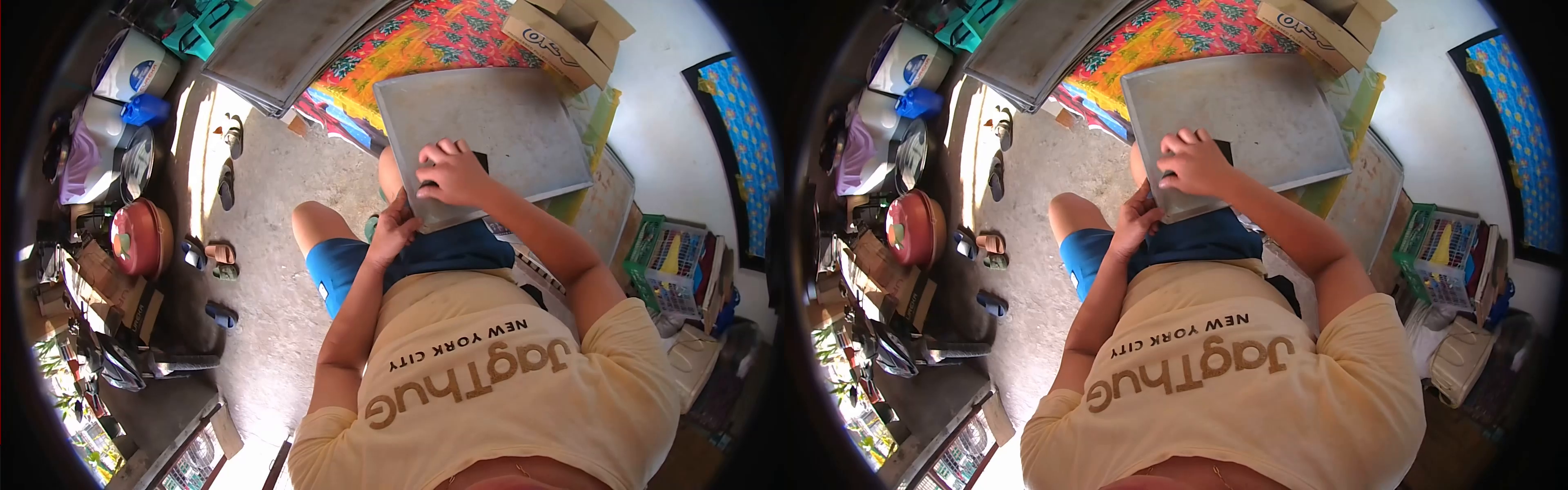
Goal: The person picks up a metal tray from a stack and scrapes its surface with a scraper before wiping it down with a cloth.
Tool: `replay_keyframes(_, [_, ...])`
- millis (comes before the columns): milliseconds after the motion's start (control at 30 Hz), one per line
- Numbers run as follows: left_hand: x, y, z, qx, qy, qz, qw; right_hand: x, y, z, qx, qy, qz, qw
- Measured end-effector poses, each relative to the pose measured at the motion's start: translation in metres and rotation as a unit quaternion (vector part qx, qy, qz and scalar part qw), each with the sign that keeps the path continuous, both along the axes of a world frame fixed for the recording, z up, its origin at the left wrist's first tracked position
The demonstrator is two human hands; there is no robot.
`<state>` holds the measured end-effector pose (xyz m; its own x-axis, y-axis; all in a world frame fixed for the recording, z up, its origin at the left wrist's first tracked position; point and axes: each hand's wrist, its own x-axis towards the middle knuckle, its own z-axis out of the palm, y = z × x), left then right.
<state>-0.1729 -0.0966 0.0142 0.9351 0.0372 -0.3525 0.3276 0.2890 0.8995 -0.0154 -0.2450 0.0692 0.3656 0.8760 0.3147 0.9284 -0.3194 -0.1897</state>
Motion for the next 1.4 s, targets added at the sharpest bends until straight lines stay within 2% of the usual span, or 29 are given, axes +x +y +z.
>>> replay_keyframes(67, [0.000,-0.001,0.003,0.003,-0.002,0.003,1.000,-0.008,0.001,0.007,-0.035,0.018,0.017,0.999])
replay_keyframes(333, [0.000,0.002,0.004,0.003,-0.006,-0.009,1.000,0.016,-0.026,0.007,0.027,0.088,-0.182,0.979])
replay_keyframes(367, [0.000,0.003,0.006,0.001,-0.005,-0.011,1.000,0.018,-0.032,0.004,-0.009,0.111,-0.195,0.975])
replay_keyframes(467, [0.001,0.002,0.011,0.001,-0.005,-0.009,1.000,0.016,-0.044,-0.002,-0.017,0.105,-0.273,0.956])
replay_keyframes(567, [0.001,0.002,0.008,-0.002,-0.008,-0.005,1.000,0.008,-0.053,0.003,-0.093,0.132,-0.372,0.914])
replay_keyframes(667, [0.002,0.001,0.005,-0.004,0.004,-0.002,1.000,0.000,-0.057,0.015,-0.193,0.215,-0.371,0.882])
replay_keyframes(1000, [0.001,-0.010,0.010,0.060,-0.031,0.017,0.998,0.000,-0.059,0.000,-0.142,0.216,-0.368,0.893])
replay_keyframes(1200, [0.015,-0.020,0.015,0.067,0.054,0.124,0.989,-0.001,-0.057,0.001,-0.128,0.229,-0.378,0.888])
replay_keyframes(1267, [0.019,-0.014,-0.015,0.092,0.028,0.144,0.985,0.001,-0.058,-0.001,-0.116,0.240,-0.378,0.887])
replay_keyframes(1400, [0.032,-0.002,-0.023,0.118,0.051,0.171,0.977,0.006,-0.062,-0.014,-0.081,0.279,-0.365,0.885])
